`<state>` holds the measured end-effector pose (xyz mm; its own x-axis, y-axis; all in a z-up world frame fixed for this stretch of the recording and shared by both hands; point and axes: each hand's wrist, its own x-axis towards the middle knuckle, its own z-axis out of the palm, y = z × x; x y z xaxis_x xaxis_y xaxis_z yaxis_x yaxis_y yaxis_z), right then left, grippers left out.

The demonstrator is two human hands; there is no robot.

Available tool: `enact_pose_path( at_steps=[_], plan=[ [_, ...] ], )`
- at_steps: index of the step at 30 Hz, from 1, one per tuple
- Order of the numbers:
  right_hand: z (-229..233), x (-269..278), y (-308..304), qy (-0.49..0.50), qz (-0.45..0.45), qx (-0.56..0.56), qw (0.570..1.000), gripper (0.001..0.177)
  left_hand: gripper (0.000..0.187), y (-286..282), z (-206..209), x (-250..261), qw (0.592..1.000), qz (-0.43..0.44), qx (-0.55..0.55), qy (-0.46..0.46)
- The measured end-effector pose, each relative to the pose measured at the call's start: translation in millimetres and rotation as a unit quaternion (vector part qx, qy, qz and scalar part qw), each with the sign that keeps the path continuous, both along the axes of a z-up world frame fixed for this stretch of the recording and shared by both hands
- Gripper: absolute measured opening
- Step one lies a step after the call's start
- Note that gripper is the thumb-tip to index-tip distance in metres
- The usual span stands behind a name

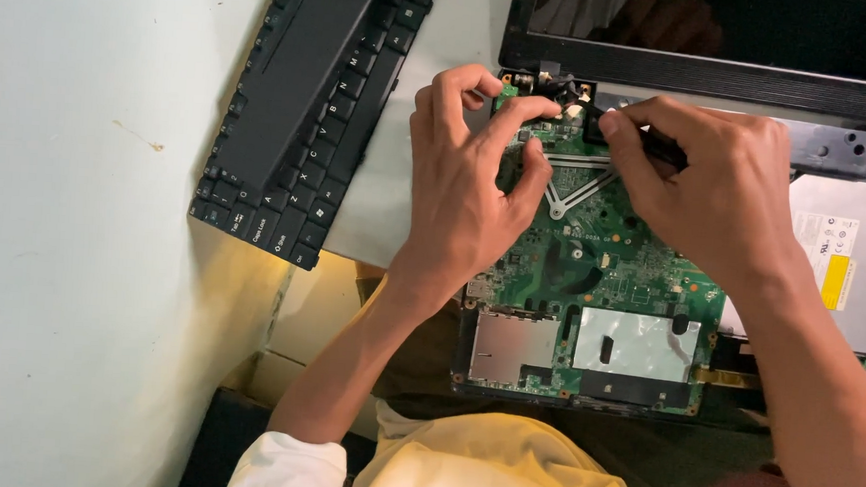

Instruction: Installing an optical drive into a laptop and securing it with screws using a screwdriver

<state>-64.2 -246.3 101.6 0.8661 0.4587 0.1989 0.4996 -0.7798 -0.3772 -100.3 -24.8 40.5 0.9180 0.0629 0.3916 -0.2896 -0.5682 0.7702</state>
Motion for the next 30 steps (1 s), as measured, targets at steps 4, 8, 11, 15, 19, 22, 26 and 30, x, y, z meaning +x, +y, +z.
enact_pose_path(
  at_steps=[4, 8, 11, 15, 19, 22, 26, 30],
  plan=[
    [0.6, 0.9, -0.5, -0.008, 0.005, -0.011, 1.0, 0.012, 0.035, 0.6, 1.6, 0.4, 1.0, -0.005, -0.005, -0.003],
    [-1.5, 3.3, -2.6, -0.017, 0.019, -0.01, 1.0, 0.011, 0.036, 0.3, 0.4, 1.7, 1.0, -0.008, -0.012, -0.003],
    [-1.2, 3.4, -2.1, -0.015, 0.023, 0.0, 1.0, 0.01, 0.035, 0.7, 1.8, 0.7, 1.0, -0.009, -0.013, -0.004],
    [-0.4, 3.5, -1.5, -0.014, 0.021, 0.003, 1.0, 0.011, 0.035, 0.7, 1.5, 1.3, 1.0, -0.01, -0.02, -0.005],
    [-2.8, 6.4, -4.2, -0.031, 0.038, -0.009, 0.999, 0.008, 0.036, 0.0, 2.4, 1.5, 1.0, -0.01, -0.017, -0.005],
    [-5.0, 8.2, -7.4, -0.064, 0.058, -0.036, 0.996, 0.006, 0.037, -0.6, 4.5, 3.3, 1.0, -0.008, -0.004, -0.016],
    [-3.9, 8.2, -7.8, -0.092, 0.077, -0.052, 0.991, 0.004, 0.038, -0.5, 6.4, 7.0, 1.0, -0.005, 0.018, -0.021],
    [-7.7, 9.8, -12.5, -0.111, 0.08, -0.07, 0.988, 0.005, 0.038, 0.0, 4.0, 13.2, 1.0, -0.007, 0.009, -0.028]
  ],
)
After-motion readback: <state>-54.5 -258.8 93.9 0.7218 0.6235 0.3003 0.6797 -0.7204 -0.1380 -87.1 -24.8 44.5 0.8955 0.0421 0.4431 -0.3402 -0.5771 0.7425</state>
